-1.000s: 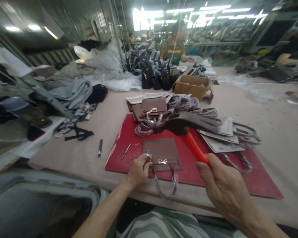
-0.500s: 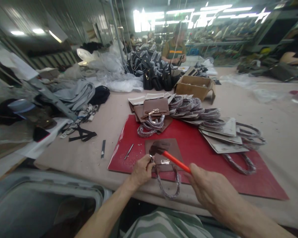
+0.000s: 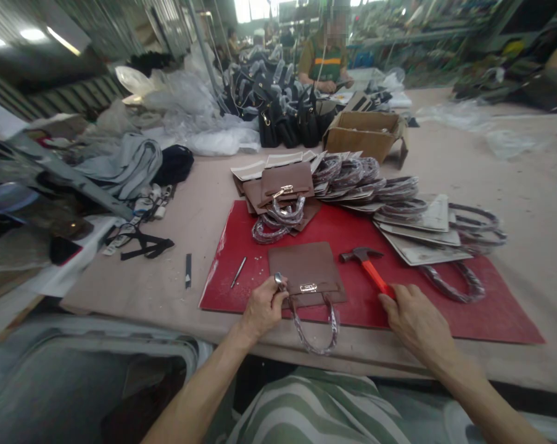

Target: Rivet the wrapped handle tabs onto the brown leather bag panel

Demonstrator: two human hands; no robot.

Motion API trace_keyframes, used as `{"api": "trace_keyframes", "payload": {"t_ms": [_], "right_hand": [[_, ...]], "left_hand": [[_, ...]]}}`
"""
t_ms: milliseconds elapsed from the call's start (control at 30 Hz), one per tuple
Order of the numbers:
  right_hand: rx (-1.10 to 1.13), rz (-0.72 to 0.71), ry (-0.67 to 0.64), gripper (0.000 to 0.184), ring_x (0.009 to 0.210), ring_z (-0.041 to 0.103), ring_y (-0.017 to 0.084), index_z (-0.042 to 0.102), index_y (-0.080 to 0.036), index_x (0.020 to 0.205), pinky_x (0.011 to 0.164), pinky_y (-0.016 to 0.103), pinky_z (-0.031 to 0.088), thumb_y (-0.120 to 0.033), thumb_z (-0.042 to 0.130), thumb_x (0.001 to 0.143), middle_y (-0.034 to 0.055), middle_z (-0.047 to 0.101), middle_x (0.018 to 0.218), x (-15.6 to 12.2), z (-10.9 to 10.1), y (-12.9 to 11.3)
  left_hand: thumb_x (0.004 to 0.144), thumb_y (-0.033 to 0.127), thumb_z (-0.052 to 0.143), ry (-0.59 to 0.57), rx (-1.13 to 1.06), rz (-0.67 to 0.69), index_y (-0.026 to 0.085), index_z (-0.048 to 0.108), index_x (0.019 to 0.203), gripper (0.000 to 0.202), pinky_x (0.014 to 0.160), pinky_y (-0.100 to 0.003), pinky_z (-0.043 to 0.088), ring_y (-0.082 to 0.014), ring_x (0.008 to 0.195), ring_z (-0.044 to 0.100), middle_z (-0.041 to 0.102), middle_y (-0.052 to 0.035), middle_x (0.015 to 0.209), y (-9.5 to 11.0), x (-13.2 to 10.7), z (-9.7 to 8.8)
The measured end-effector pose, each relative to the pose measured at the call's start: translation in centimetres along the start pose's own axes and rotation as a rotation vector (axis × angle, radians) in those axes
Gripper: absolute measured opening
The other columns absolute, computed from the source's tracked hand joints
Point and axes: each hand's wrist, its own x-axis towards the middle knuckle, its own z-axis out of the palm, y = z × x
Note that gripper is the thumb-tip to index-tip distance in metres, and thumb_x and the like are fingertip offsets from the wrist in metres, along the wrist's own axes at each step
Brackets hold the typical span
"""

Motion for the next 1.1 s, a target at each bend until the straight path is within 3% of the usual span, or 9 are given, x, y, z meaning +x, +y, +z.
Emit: {"api": "trace_keyframes", "payload": {"t_ms": [133, 267, 367, 467, 567, 800, 900, 1000, 1100], "right_hand": [[0.164, -0.209, 0.163, 0.033, 0.111, 0.059, 0.032, 0.06, -0.012, 0.117, 0.091, 0.045, 0.05, -0.035, 0.046, 0.098, 0.0211, 0.062, 0.123, -1.2, 1.1, -5.4], [0.258, -0.36, 0.04, 0.032, 0.123, 0.054, 0.033, 0.06, -0.017, 0.124, 0.103, 0.051, 0.045, -0.029, 0.055, 0.094, 0.0169, 0.059, 0.134, -1.9, 3.2, -10.6], [0.209, -0.411, 0.032, 0.045, 0.137, 0.044, 0.038, 0.056, -0.016, 0.135, 0.115, 0.059, 0.031, -0.027, 0.059, 0.091, 0.017, 0.054, 0.145, -2.0, 4.9, -12.1], [0.197, -0.414, 0.015, 0.049, 0.14, 0.042, 0.037, 0.054, -0.016, 0.14, 0.118, 0.058, 0.026, -0.029, 0.058, 0.093, 0.0162, 0.052, 0.149, -1.8, 5.8, -12.0], [0.215, -0.414, -0.004, 0.049, 0.14, 0.042, 0.037, 0.055, -0.016, 0.14, 0.118, 0.057, 0.027, -0.031, 0.058, 0.093, 0.0149, 0.052, 0.15, -1.7, 5.8, -11.6], [0.276, -0.397, -0.005, 0.049, 0.141, 0.041, 0.037, 0.055, -0.016, 0.14, 0.119, 0.058, 0.026, -0.031, 0.059, 0.093, 0.0154, 0.052, 0.15, -1.8, 5.9, -11.7], [0.349, -0.409, 0.005, 0.053, 0.14, 0.042, 0.037, 0.052, -0.014, 0.142, 0.119, 0.059, 0.028, -0.028, 0.06, 0.091, 0.0159, 0.052, 0.149, -1.8, 5.9, -11.4], [0.523, -0.375, 0.097, 0.054, 0.137, 0.046, 0.031, 0.047, -0.014, 0.143, 0.115, 0.052, 0.037, -0.029, 0.058, 0.092, 0.0164, 0.053, 0.147, -1.6, 5.8, -10.2], [0.56, -0.211, 0.226, 0.043, 0.129, 0.052, 0.03, 0.052, -0.015, 0.134, 0.108, 0.049, 0.044, -0.031, 0.055, 0.094, 0.0166, 0.059, 0.137, -1.3, 5.3, -8.3]], "left_hand": [[0.093, 0.014, 0.052, 0.001, 0.009, 0.013, 0.018, 0.061, 0.109, 0.018, 0.092, -0.035, 0.058, -0.0222, 0.107, 0.07, 0.072, -0.0113, 0.111, 0.1, 0.1, -0.3], [0.093, 0.016, 0.052, -0.009, -0.002, 0.007, 0.018, 0.062, 0.108, 0.019, 0.095, -0.037, 0.058, -0.0225, 0.109, 0.069, 0.073, -0.0119, 0.111, 0.2, 0.1, -0.3], [0.093, 0.02, 0.054, 0.009, -0.101, -0.112, 0.018, 0.065, 0.102, 0.014, 0.097, -0.038, 0.057, -0.0225, 0.109, 0.069, 0.073, -0.0113, 0.111, 0.4, 0.2, -0.3], [0.095, 0.033, 0.058, 0.16, -0.379, -0.41, 0.017, 0.064, 0.103, 0.019, 0.089, -0.037, 0.06, -0.0224, 0.101, 0.072, 0.073, -0.0111, 0.109, 0.4, 0.5, -1.2], [0.09, 0.047, 0.066, 0.382, -0.582, -0.625, 0.014, 0.062, 0.1, 0.035, 0.077, -0.033, 0.061, -0.0215, 0.088, 0.073, 0.073, -0.0107, 0.103, -0.5, 1.2, -4.0], [0.069, 0.045, 0.077, 0.558, -0.159, -0.849, 0.011, 0.063, 0.079, 0.038, 0.067, -0.024, 0.057, -0.0152, 0.07, 0.068, 0.07, -0.0046, 0.078, -6.5, 1.2, -15.4], [0.062, 0.036, 0.076, 0.665, -0.122, -0.958, 0.013, 0.058, 0.07, 0.031, 0.06, -0.023, 0.056, -0.0154, 0.065, 0.066, 0.068, -0.0034, 0.072, -8.0, -0.1, -18.6], [0.062, 0.035, 0.079, 0.689, -0.274, -0.962, 0.012, 0.06, 0.074, 0.033, 0.063, -0.027, 0.058, -0.0167, 0.068, 0.067, 0.069, -0.0035, 0.074, -7.6, -1.5, -18.9], [0.064, 0.041, 0.085, 0.639, -0.396, -0.87, 0.012, 0.065, 0.08, 0.039, 0.07, -0.029, 0.061, -0.018, 0.073, 0.07, 0.072, -0.0044, 0.08, -5.4, -2.0, -16.1]]}}
